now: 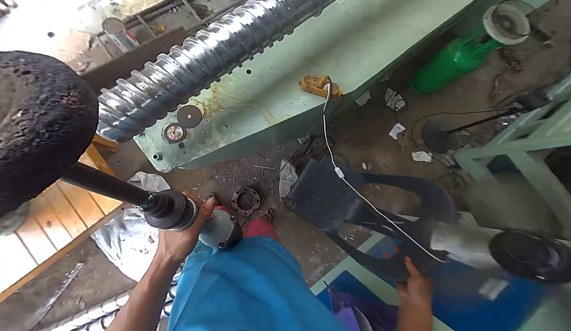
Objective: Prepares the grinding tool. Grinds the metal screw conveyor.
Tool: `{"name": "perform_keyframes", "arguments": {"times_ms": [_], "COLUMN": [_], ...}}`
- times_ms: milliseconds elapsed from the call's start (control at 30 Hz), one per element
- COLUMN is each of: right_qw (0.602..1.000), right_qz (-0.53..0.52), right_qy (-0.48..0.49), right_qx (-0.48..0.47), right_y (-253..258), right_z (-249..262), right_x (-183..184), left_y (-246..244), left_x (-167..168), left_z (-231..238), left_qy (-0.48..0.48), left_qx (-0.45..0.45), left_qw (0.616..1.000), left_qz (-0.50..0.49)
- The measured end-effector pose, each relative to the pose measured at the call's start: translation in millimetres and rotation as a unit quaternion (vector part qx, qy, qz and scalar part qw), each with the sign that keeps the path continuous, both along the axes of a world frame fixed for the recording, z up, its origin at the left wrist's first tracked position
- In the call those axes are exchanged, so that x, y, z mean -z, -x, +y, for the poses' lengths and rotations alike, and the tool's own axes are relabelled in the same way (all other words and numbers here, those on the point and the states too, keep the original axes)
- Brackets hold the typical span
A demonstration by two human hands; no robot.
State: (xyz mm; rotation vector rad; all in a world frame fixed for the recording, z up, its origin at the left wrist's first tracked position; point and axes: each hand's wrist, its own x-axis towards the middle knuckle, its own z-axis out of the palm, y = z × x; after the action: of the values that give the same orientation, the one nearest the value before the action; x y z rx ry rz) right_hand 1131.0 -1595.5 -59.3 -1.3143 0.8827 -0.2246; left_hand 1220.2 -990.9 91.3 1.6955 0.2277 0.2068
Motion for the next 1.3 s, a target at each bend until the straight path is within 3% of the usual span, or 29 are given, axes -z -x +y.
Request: {"name": "perform_keyframes", "arguments": {"times_ms": [300, 733, 1000, 1300], "right_qw": [0.999, 0.995, 0.994, 0.998], "right_qz": [0.040, 0.059, 0.051, 0.055], "right_qy": [-0.024, -0.065, -0.038, -0.039], "right_qx": [0.013, -0.056, -0.085, -0.020], "right_y": [-7, -94, -134, -130], "right_z": [25, 62, 43, 32], "right_x": [7, 76, 94, 107], "left_y": [-12, 12, 18, 15], "left_x": [11, -2, -20, -21], "left_z": [5, 13, 3, -1], "left_qy": [0.026, 0.032, 0.032, 0.044], "left_qx": [0.001, -0.038, -0.068, -0.061], "left_qw": [0.999, 0.999, 0.997, 0.997], "left_qz": [0.022, -0.016, -0.025, -0.035]}}
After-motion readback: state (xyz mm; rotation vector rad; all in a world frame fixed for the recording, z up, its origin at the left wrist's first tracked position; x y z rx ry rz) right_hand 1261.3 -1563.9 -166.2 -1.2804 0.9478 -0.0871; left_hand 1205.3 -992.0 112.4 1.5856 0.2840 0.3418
